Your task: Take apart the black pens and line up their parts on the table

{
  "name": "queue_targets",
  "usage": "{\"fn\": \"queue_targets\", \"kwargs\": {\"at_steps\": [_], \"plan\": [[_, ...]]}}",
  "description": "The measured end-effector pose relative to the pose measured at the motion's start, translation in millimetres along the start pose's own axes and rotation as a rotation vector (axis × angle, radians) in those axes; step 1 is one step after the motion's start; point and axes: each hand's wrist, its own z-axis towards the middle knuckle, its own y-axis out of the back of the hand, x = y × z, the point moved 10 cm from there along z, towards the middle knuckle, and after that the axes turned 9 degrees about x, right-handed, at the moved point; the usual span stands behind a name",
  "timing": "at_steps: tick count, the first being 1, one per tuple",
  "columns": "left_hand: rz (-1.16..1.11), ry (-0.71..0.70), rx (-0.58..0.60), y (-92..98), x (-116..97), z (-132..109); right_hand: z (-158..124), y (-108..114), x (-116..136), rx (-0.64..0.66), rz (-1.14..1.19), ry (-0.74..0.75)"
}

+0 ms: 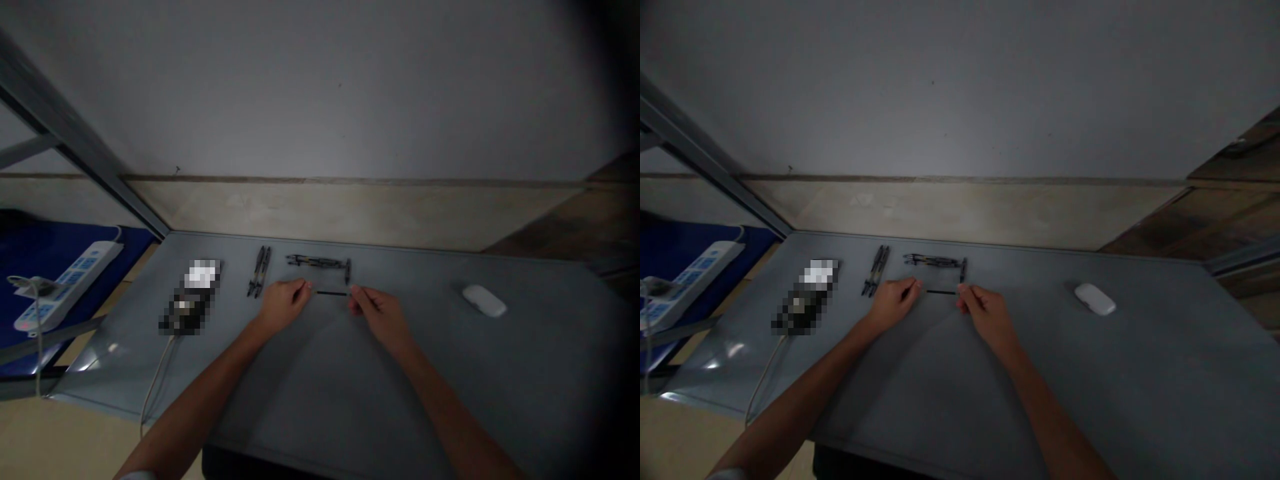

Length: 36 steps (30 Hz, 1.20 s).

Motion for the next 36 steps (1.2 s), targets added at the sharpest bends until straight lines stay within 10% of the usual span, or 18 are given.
{"fn": "queue_targets", "kwargs": {"at_steps": [36], "plan": [[0.077, 0.054, 0.035, 0.1, -2.0, -2.0, 1.2, -1.7, 8.9, 0.009, -0.017, 0.085]]}}
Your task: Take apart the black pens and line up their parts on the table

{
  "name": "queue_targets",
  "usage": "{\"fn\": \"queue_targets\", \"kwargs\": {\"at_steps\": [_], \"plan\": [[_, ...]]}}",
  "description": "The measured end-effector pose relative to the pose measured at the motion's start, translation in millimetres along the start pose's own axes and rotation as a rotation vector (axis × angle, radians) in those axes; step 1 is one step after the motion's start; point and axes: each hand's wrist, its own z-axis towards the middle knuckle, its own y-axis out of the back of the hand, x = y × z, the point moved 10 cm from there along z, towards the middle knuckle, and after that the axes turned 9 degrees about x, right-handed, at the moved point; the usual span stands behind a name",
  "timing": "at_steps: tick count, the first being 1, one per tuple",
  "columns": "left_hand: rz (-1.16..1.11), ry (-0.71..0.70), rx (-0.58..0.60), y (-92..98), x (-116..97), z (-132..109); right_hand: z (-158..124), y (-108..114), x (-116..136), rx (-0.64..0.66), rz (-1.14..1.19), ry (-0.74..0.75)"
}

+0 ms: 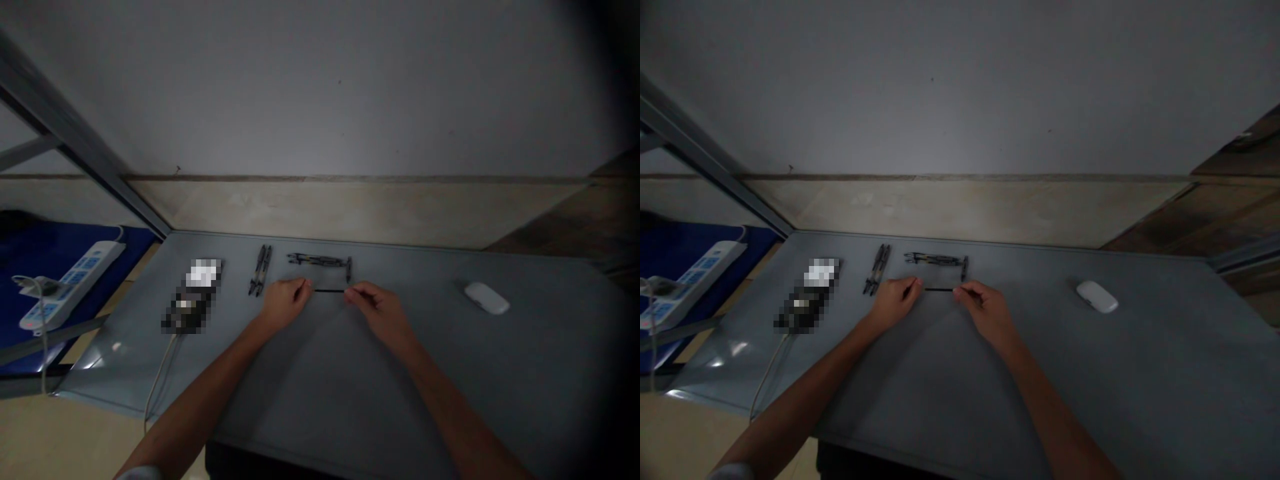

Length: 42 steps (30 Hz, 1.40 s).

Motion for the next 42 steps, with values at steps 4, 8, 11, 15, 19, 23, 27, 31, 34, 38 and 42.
{"fn": "queue_targets", "kwargs": {"at_steps": [4, 8, 11, 15, 19, 23, 27, 31, 34, 38, 42], "plan": [[0.021, 0.033, -0.029, 2.9, 4.8, 1.0, -0.2, 5.6, 1.3, -0.039, 0.004, 0.015], [0.052, 0.016, -0.011, 1.3, 1.7, 0.8, -1.0, 7.4, -1.2, -0.023, 0.035, -0.031], [0.069, -0.023, 0.021, -1.9, -3.8, 0.0, -1.6, 6.7, -1.1, -0.005, 0.029, -0.055], [0.093, -0.055, 0.043, -4.8, -8.4, -0.7, -0.4, -4.2, 4.8, 0.062, 0.006, 0.006], [0.109, -0.034, 0.032, -4.3, -5.8, 0.1, 0.1, -5.1, 4.8, 0.042, 0.04, 0.045], [0.11, -0.035, 0.024, -3.4, -5.3, 0.4, -0.1, 2.9, 0.1, 0.009, 0.014, -0.001], [0.151, -0.037, 0.033, -5.1, -6.9, 0.0, -1.1, 0.6, -1.6, 0.029, 0.03, -0.02], [0.204, -0.097, 0.071, -11.3, -14.5, -2.2, -3.2, -22.4, 4.9, 0.147, 0.02, 0.033], [0.253, -0.183, 0.126, -19.6, -24.0, -5.7, -5.7, -33.2, 13.0, 0.178, -0.002, 0.091], [0.334, -0.264, 0.15, -25.7, -34.1, -9.9, -7.7, -33.0, 18.0, 0.17, -0.062, 0.113], [0.434, -0.295, 0.143, -30.1, -37.4, -10.8, -10.2, -33.6, 21.1, 0.181, -0.154, 0.142]]}}
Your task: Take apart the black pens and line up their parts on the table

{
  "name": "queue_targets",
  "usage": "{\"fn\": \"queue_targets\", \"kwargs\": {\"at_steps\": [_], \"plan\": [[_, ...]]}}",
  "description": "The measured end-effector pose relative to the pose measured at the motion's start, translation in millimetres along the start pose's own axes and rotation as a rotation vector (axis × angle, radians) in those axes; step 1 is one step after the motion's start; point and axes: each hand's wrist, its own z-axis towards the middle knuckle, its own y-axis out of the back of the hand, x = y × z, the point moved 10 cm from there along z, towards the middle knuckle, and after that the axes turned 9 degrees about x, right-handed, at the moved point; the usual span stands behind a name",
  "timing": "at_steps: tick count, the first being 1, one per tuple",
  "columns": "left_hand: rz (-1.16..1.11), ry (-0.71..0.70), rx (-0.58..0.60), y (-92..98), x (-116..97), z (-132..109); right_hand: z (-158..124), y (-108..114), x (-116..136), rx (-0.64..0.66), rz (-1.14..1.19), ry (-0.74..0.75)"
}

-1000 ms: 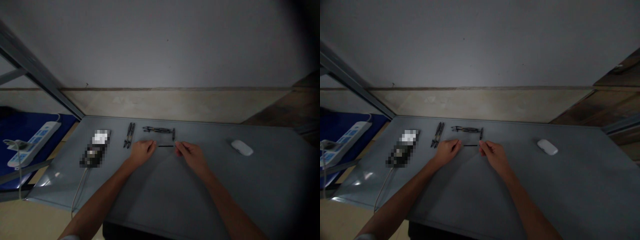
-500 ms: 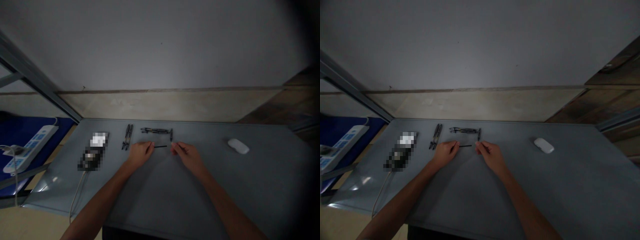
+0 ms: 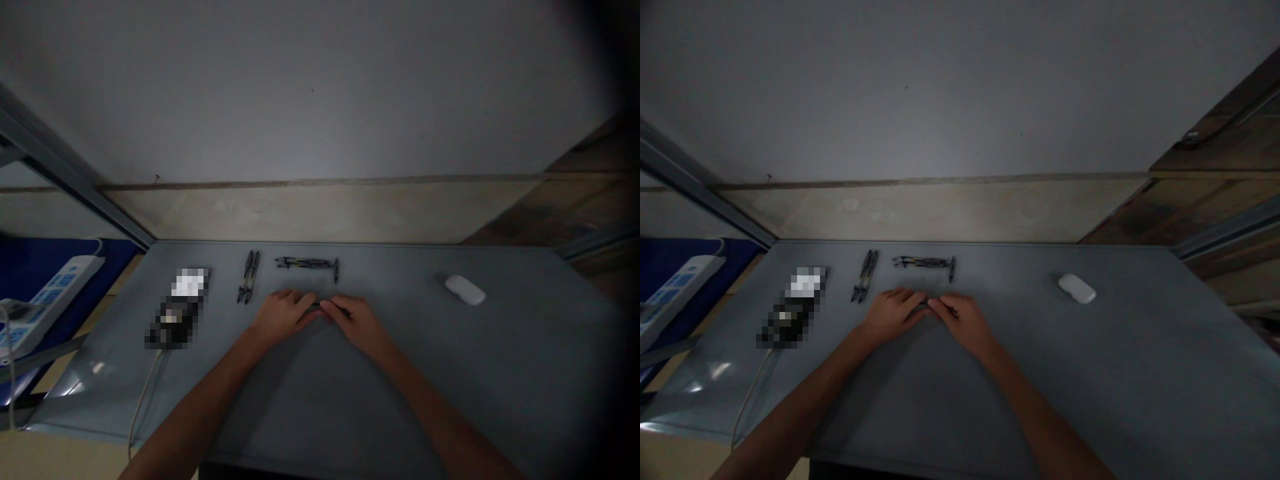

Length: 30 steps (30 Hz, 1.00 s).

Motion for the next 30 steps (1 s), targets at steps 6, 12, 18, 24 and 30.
{"fn": "queue_targets", "kwargs": {"at_steps": [6, 12, 18, 24, 30], "plan": [[0.03, 0.015, -0.12, 0.3, 2.4, 0.0, -1.9, -4.5, 16.4, -0.002, -0.048, 0.143], [-0.038, 0.135, -0.197, 8.6, 14.1, -2.2, -2.2, 26.4, 8.3, -0.211, -0.254, 0.106], [-0.042, 0.201, -0.232, 14.9, 23.6, -4.9, -4.6, 40.4, -15.2, -0.302, -0.657, -0.086], [-0.022, 0.227, -0.199, 12.7, 24.1, -3.5, -8.8, 55.7, -19.7, -0.415, -0.636, -0.148], [0.011, 0.261, -0.136, 10.9, 24.6, 0.9, -7.3, 63.3, -30.2, -0.459, -0.714, -0.282]]}}
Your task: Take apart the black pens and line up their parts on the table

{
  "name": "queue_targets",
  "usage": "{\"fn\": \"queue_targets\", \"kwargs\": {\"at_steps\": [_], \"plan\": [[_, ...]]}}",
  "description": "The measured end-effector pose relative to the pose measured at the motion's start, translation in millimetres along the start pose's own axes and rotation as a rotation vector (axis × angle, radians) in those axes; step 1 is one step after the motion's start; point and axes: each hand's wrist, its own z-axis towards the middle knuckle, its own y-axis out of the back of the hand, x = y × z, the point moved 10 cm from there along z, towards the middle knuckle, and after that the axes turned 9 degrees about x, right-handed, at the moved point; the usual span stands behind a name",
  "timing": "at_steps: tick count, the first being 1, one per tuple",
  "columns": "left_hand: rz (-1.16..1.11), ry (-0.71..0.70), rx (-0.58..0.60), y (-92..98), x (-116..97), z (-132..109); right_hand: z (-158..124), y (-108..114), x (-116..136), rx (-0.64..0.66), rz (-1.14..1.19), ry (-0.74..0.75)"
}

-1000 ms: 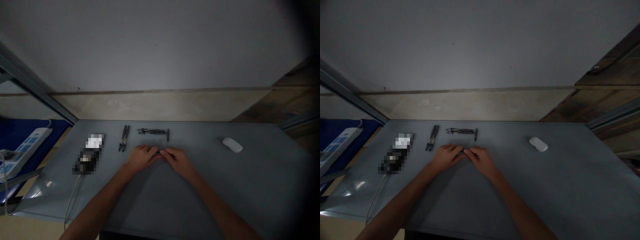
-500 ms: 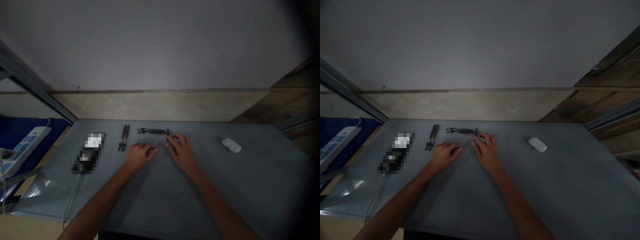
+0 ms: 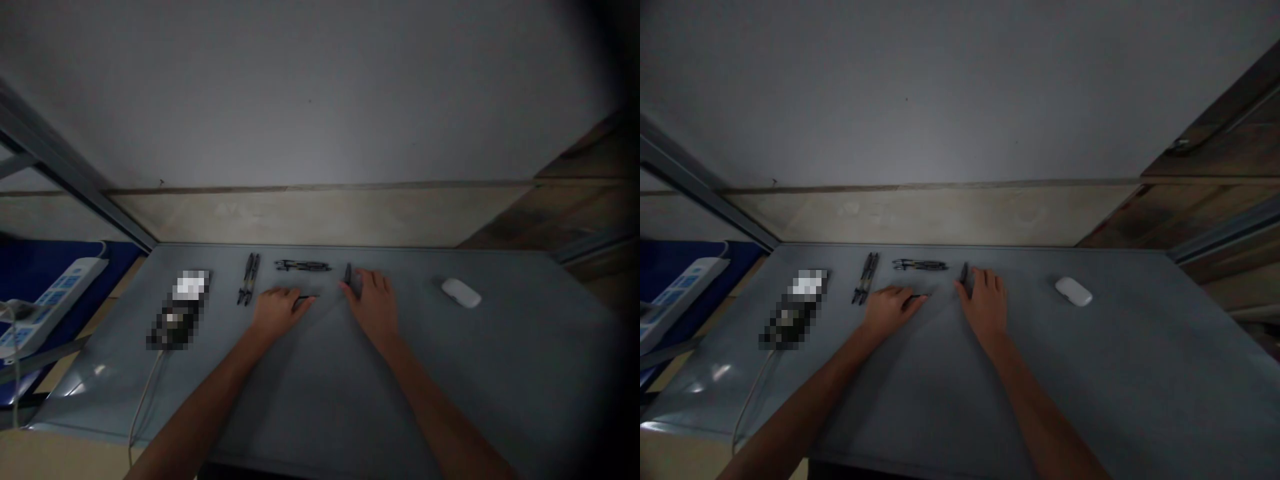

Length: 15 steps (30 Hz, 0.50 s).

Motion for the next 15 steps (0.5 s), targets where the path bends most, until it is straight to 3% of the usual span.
{"fn": "queue_targets", "kwargs": {"at_steps": [5, 9, 12, 15], "plan": [[0.013, -0.013, -0.002, -4.4, -1.7, 1.5, 1.2, -1.6, -7.9, 0.007, 0.04, -0.037], [0.025, 0.002, -0.027, -4.2, 2.8, 1.2, 1.1, -0.3, -15.5, -0.016, 0.365, -0.027], [0.069, 0.009, -0.057, -0.6, 8.6, -0.6, 1.5, -7.5, -5.8, 0.088, 0.646, 0.051], [0.106, 0.006, -0.094, 2.5, 15.1, -3.6, -0.1, -12.5, 7.9, 0.195, 0.787, 0.103]]}}
